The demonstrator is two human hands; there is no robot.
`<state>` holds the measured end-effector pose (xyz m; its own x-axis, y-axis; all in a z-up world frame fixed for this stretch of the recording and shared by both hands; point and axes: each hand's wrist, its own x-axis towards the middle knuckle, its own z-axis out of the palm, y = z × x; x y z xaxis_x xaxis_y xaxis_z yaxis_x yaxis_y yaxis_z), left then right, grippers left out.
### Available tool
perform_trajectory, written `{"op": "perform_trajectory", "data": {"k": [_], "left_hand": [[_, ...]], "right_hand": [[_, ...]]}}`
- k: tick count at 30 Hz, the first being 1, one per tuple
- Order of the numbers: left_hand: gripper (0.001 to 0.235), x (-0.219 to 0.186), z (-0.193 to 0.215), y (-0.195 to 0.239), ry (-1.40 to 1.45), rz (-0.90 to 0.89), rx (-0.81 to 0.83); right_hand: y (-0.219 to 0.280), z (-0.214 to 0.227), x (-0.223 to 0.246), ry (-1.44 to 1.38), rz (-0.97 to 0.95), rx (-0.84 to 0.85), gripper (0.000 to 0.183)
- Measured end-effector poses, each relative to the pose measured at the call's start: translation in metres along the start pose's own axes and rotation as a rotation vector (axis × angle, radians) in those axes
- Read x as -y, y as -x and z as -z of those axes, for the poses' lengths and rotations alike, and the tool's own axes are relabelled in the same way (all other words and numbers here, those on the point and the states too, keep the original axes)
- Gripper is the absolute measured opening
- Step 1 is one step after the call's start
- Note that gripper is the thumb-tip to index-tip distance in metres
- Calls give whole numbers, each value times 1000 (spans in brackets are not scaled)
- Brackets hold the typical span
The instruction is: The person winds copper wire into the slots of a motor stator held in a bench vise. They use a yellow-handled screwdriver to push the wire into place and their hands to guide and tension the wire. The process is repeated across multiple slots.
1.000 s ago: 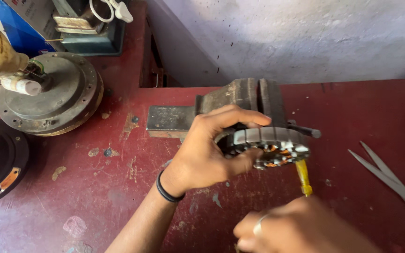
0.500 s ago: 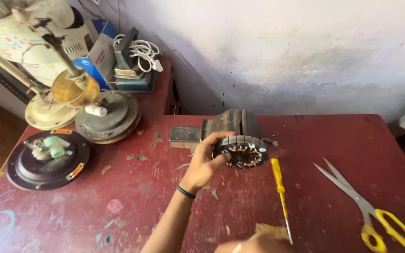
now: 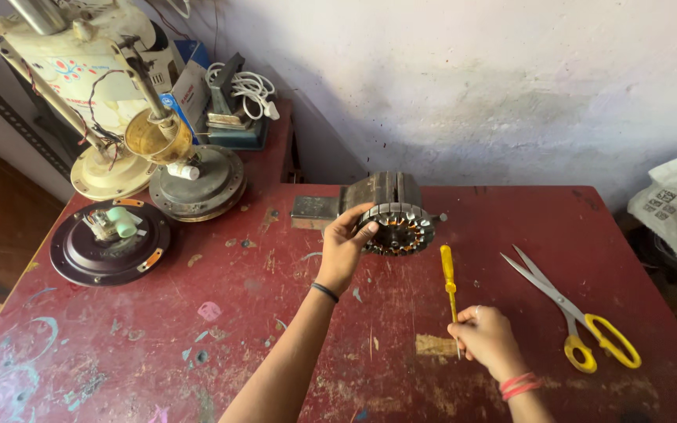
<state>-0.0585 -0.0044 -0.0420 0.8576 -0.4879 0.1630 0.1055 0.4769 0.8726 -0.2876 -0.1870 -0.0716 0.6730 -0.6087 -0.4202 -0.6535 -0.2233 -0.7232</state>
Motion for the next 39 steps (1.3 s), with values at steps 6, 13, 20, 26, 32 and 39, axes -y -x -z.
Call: {"op": "perform_trajectory", "data": {"k": [6,13,20,26,32,39], "left_hand": [[34,-1,-1,-2,25,45,-9],[31,-8,-4,2,12,45,-8],[32,-9,-3,1,21,50,7],[32,-8,-3,1,30,68,-1],[32,-6,-2,1,33,70,-3],[39,-30,-12,10,-289,56,-114]], "right_hand": [[33,28,51,-591,473,145,14],[31,3,150,-509,1007,-122,14],[14,-6,190,-179,1022,-214,9],[14,-5,199,-46,1096,-219,6],[25,-16,193,175,1196,-418,4],[15,-14,154,-294,1167,-359,8]]}}
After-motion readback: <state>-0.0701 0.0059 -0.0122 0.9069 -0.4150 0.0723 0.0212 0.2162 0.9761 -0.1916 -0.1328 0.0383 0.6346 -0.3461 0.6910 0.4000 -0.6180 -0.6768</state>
